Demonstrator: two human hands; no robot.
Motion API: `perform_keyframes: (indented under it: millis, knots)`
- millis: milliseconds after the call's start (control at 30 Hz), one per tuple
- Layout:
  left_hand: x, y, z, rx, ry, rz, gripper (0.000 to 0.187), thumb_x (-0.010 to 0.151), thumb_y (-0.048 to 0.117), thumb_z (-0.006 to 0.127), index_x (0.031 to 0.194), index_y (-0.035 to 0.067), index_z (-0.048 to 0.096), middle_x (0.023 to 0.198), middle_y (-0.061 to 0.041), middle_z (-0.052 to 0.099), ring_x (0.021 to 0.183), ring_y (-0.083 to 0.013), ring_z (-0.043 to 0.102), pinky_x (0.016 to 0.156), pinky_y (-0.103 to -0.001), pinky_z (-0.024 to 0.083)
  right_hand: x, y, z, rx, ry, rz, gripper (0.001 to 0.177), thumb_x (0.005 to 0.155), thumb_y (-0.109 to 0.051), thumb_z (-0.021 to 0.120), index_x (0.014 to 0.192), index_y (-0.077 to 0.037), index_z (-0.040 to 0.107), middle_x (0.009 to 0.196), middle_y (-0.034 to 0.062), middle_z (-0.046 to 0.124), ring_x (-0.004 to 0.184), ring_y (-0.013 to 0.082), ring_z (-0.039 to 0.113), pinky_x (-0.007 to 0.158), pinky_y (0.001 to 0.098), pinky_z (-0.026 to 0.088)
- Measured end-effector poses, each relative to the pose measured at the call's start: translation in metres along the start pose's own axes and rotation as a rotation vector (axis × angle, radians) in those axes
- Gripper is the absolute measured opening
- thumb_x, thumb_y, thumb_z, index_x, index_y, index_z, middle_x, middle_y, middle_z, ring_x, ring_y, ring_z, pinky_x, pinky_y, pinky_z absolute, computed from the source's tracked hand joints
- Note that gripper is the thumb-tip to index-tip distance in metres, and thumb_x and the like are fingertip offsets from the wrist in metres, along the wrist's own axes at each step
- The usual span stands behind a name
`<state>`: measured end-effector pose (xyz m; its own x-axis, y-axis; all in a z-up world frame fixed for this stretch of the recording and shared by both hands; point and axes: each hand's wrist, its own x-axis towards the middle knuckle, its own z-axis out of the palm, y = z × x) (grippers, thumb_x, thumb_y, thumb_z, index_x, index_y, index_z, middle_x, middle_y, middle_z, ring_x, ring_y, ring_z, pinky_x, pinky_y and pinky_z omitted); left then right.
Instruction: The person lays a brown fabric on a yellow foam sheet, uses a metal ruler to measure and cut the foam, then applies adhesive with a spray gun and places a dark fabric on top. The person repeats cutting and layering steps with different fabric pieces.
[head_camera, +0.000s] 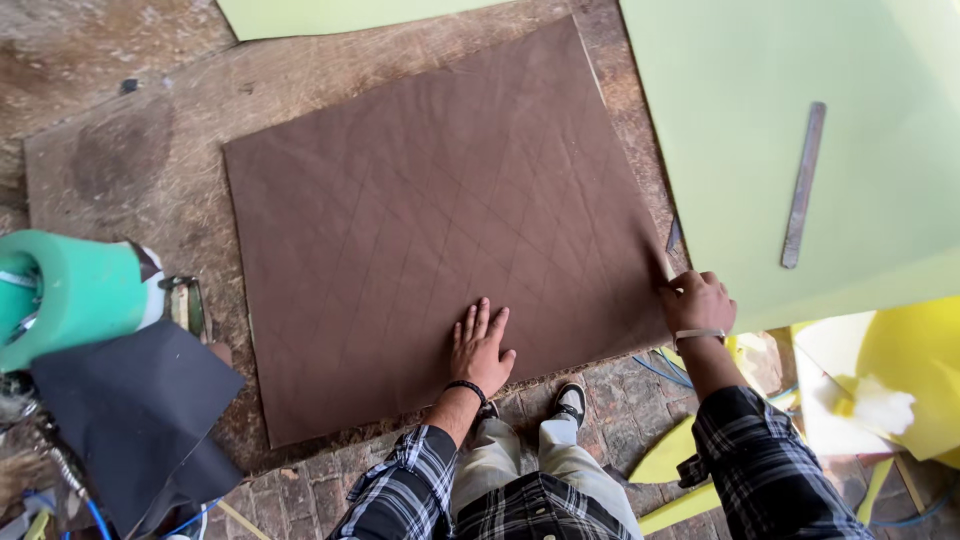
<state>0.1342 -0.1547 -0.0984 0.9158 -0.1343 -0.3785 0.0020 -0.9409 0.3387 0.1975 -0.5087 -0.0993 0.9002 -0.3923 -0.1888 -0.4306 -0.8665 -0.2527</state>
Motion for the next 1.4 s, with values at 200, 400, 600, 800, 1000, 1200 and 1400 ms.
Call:
perform_keyframes:
  millis: [200, 400, 600, 800, 1000, 1200, 1400]
  knots:
    - [0.001, -0.017, 0.006, -0.421, 0.029, -0.046, 0.059, 0.091, 0.042, 0.073, 0.144, 0.023, 0.057, 0.164, -0.010, 0.037, 0.152, -0.0281, 0.034, 0.123, -0.047, 0.030, -0.010, -0.075, -0.009, 0.310, -0.171, -0.329, 0.025, 0.084, -0.021, 0.072, 0.107, -0.012, 0.072, 0.106, 0.0151, 0.076, 0.100, 0.0356, 0.072, 0.090, 0.0455, 0.057]
    - [0.010, -0.060, -0.045, -1.324, 0.107, -0.320, 0.047, 0.094, 0.044, 0.066, 0.131, 0.016, 0.062, 0.126, -0.003, 0.067, 0.120, -0.0193, 0.061, 0.097, -0.042, 0.051, -0.104, -0.239, 0.022, 0.415, -0.456, -0.809, 0.028, 0.083, -0.018, 0.076, 0.107, -0.006, 0.065, 0.101, 0.0163, 0.075, 0.094, 0.0350, 0.073, 0.083, 0.0416, 0.059]
    - [-0.026, -0.175, -0.085, -1.020, 0.403, -0.379, 0.026, 0.088, 0.022, 0.077, 0.098, -0.001, 0.072, 0.087, -0.008, 0.074, 0.080, -0.0190, 0.068, 0.074, -0.038, 0.058, -0.177, -0.316, 0.027, 0.648, -0.742, -0.842, 0.027, 0.084, -0.013, 0.076, 0.111, -0.010, 0.073, 0.103, 0.0100, 0.079, 0.099, 0.0232, 0.077, 0.088, 0.0364, 0.059]
    - [-0.040, -0.342, -0.062, -1.073, 0.969, -0.459, 0.013, 0.095, 0.012, 0.072, 0.105, 0.005, 0.075, 0.087, -0.004, 0.073, 0.073, -0.0152, 0.066, 0.065, -0.031, 0.053, -0.223, -0.362, 0.056, 0.467, -0.730, -0.709, 0.028, 0.090, -0.024, 0.071, 0.113, -0.010, 0.072, 0.108, 0.0079, 0.079, 0.100, 0.0225, 0.077, 0.089, 0.0352, 0.060]
    - [-0.051, -0.397, -0.023, -1.040, 0.554, -0.351, 0.025, 0.092, 0.019, 0.075, 0.112, 0.007, 0.070, 0.087, -0.004, 0.073, 0.070, -0.0157, 0.071, 0.055, -0.029, 0.060, -0.251, -0.398, 0.093, 0.468, -0.492, -0.444, 0.037, 0.087, -0.024, 0.074, 0.121, -0.011, 0.072, 0.124, 0.0134, 0.069, 0.109, 0.0257, 0.072, 0.093, 0.0368, 0.058]
    - [-0.077, -0.376, -0.029, -0.651, 0.399, -0.199, 0.020, 0.080, 0.019, 0.080, 0.099, 0.011, 0.080, 0.092, -0.011, 0.074, 0.086, -0.0254, 0.071, 0.079, -0.037, 0.058, -0.205, -0.428, 0.112, 0.625, -0.378, -0.347, 0.040, 0.087, -0.024, 0.078, 0.125, -0.012, 0.074, 0.135, 0.0131, 0.058, 0.119, 0.0258, 0.065, 0.095, 0.0374, 0.055]
    - [-0.103, -0.364, -0.072, -0.920, 0.134, -0.202, 0.027, 0.089, 0.022, 0.075, 0.112, 0.008, 0.074, 0.100, -0.009, 0.076, 0.086, -0.0185, 0.072, 0.080, -0.033, 0.058, -0.094, -0.467, 0.142, 1.112, -0.446, 0.085, 0.042, 0.093, -0.026, 0.072, 0.135, -0.020, 0.071, 0.117, 0.0004, 0.068, 0.104, 0.0157, 0.061, 0.078, 0.0392, 0.052]
